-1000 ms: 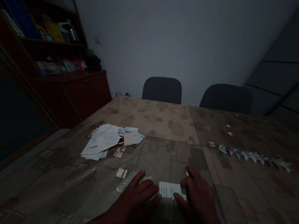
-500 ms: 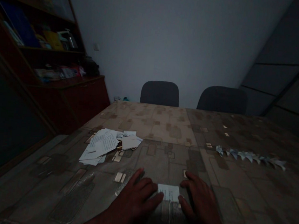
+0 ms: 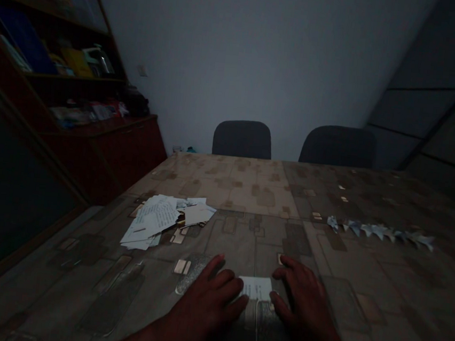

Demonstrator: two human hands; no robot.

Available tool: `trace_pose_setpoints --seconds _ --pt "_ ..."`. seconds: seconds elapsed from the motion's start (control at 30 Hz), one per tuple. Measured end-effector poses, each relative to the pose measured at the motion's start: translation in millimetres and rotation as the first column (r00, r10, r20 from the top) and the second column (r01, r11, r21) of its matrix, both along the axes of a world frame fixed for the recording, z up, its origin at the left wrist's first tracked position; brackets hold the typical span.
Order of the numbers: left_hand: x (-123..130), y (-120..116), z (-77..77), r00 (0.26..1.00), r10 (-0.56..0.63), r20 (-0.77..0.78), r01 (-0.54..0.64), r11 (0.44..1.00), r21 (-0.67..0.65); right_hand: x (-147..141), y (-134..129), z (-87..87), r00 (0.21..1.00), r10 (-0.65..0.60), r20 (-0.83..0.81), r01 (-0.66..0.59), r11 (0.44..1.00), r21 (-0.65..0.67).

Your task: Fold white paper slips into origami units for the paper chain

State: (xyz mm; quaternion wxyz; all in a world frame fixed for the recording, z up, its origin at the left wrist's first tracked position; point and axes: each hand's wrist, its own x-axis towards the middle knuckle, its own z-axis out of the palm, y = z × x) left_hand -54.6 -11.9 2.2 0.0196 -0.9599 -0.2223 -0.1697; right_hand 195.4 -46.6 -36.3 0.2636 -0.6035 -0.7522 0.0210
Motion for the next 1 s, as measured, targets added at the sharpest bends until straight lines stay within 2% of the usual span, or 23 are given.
trace_pose_setpoints --seconds 0.13,0.27,0.4,0.53,0.7,0.83,1.0 --pt "-8 -3 1.6 0.998 0.061 0.015 -0.060 0.998 -0.025 -6 -1 0.8 1.000 -0.027 0.001 0.027 0.998 0.060" --pt "-11 -5 -3.4 0.995 0.081 0.053 -0.079 0.996 -0.035 -10 -2 0.6 0.999 0.035 0.023 -0.037 0.995 0.095" --pt "-13 -6 -9.3 0.990 0.091 0.112 -0.084 0.994 -0.068 -12 0 1.0 0.997 0.071 -0.014 -0.071 0.997 0.040" --pt "-16 -8 -10.6 0.979 0.106 0.174 -0.070 0.977 -0.203 -14 3 5.4 0.987 0.113 -0.118 -0.118 0.993 -0.033" --pt "-14 -2 4.3 0.948 0.185 0.259 -0.071 0.916 -0.396 -19 3 21.2 0.924 0.182 -0.336 -0.193 0.981 0.001" --pt "4 5 17.8 0.880 0.266 0.394 -0.028 0.856 -0.516 -23 -2 31.9 0.887 0.181 -0.425 -0.199 0.980 0.003" --pt "29 10 12.8 0.771 0.385 0.507 0.063 0.746 -0.663 -22 -6 33.2 0.876 0.121 -0.467 -0.133 0.991 0.007"
